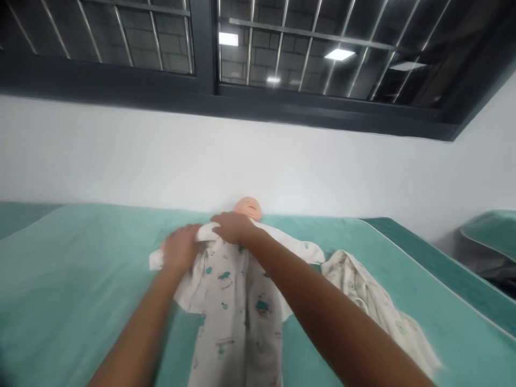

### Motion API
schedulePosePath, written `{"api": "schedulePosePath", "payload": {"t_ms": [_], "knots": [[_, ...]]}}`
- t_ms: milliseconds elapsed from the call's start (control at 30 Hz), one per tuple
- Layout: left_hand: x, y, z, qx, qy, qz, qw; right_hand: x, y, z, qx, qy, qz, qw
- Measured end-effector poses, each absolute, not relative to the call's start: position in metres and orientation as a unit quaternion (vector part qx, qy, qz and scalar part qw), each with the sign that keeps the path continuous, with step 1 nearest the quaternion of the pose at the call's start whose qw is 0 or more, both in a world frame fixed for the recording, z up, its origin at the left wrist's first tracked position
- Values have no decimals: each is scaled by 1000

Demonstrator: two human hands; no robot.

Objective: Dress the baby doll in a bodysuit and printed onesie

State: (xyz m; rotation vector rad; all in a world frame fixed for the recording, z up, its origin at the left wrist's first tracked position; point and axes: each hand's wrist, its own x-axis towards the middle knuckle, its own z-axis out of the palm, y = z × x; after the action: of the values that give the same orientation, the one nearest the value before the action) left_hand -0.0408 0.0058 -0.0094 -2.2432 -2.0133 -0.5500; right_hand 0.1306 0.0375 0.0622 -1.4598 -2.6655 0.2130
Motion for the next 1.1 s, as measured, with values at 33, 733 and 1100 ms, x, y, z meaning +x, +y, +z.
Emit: {"api": "schedulePosePath", "payload": {"t_ms": [33, 733, 1100], "knots": [[-43, 8, -12, -723, -669, -168, 31, 139, 36, 57, -493, -859, 95, 97], [-32, -1, -9, -668, -660, -318, -128, 281, 0, -16, -769, -578, 66, 265], [143, 19, 62, -878, -477, 24, -29, 280, 1, -17, -775, -571, 73, 261]]}}
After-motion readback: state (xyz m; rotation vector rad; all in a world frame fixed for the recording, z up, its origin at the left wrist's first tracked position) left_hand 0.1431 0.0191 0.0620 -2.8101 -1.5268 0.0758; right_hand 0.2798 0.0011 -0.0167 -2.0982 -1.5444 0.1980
